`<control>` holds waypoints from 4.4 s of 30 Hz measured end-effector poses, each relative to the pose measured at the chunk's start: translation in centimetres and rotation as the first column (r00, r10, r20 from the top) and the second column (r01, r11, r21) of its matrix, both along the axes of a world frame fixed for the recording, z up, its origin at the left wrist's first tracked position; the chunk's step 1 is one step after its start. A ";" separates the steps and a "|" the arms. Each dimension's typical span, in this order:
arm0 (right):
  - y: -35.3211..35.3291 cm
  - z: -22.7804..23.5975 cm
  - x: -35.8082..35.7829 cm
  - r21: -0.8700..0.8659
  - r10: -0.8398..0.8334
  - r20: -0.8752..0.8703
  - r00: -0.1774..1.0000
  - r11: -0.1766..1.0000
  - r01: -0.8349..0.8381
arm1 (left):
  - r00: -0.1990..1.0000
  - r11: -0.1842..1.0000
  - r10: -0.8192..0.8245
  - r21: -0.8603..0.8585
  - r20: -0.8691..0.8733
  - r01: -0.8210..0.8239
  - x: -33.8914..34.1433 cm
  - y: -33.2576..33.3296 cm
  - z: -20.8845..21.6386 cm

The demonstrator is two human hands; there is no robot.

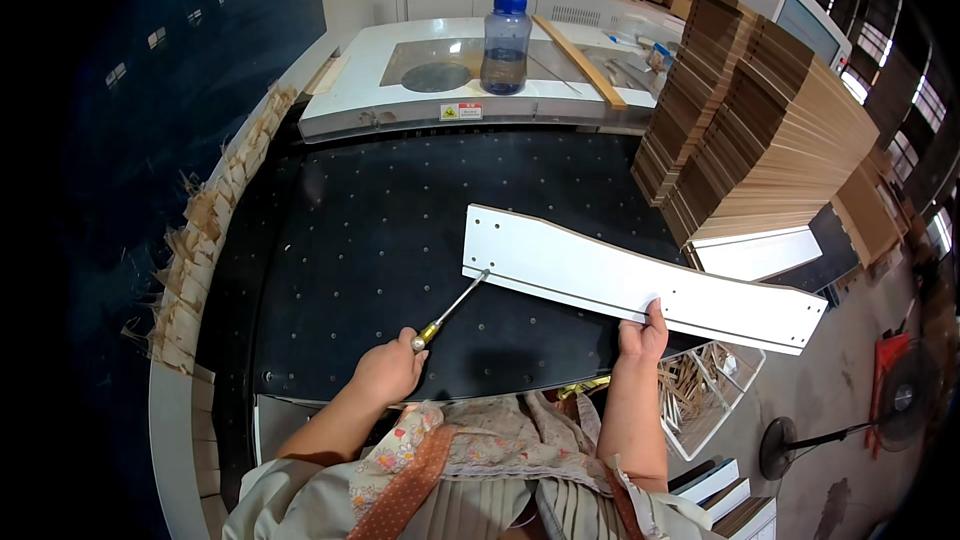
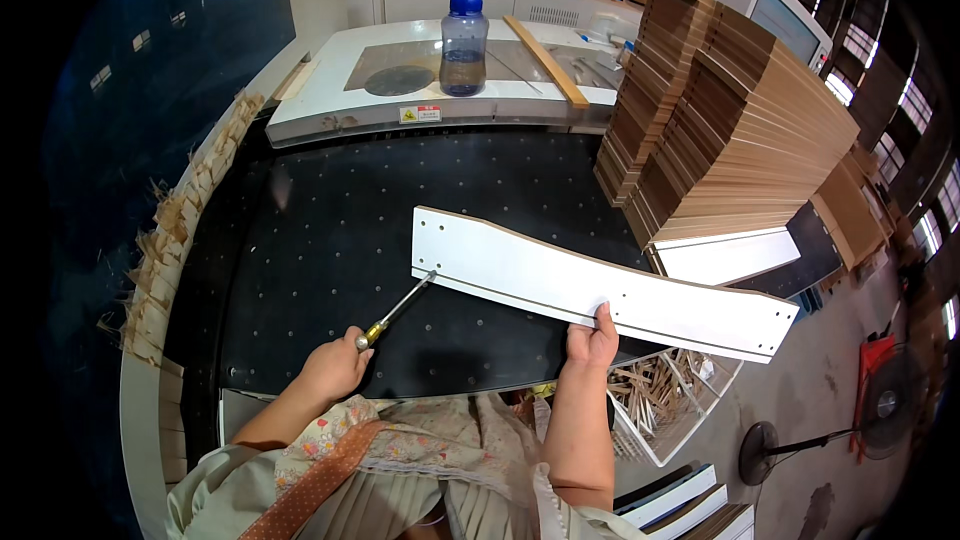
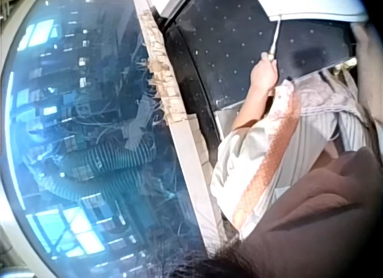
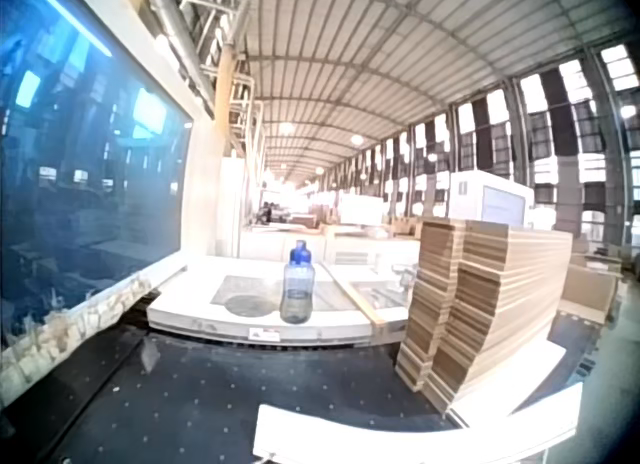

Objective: The person uses a thin metal rod to poke through pre-drilled holes in white furniture panels, then moves the panels to a stack.

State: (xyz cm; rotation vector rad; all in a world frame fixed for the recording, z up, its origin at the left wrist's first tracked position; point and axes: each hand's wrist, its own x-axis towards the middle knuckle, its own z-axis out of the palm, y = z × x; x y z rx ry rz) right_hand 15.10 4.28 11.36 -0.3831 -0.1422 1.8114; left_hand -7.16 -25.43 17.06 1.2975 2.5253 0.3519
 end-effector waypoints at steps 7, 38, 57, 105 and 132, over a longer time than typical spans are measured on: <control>0.5 -2.2 0.7 0.054 0.047 -0.058 0.997 0.998 -0.044 | 1.000 0.999 -0.024 -0.036 0.018 0.024 -0.1 1.0 0.1; 0.4 -2.4 1.0 0.054 0.041 -0.059 0.997 0.998 -0.037 | 0.999 0.998 0.045 -0.035 -0.023 -0.045 -1.2 -0.6 0.2; 0.4 -2.7 1.2 0.096 0.038 -0.010 0.999 0.995 -0.036 | 0.999 0.996 0.033 -0.084 -0.002 -0.033 -1.4 -0.2 0.8; 0.2 -2.5 1.0 0.065 0.027 -0.043 0.999 0.998 -0.024 | 0.998 0.997 0.057 0.059 -0.010 -0.057 -2.5 2.6 3.0; 1.0 2.9 4.1 -0.102 -0.263 -0.096 0.960 0.962 0.253 | 0.845 0.924 -0.373 0.239 0.382 0.300 -1.6 -0.3 2.2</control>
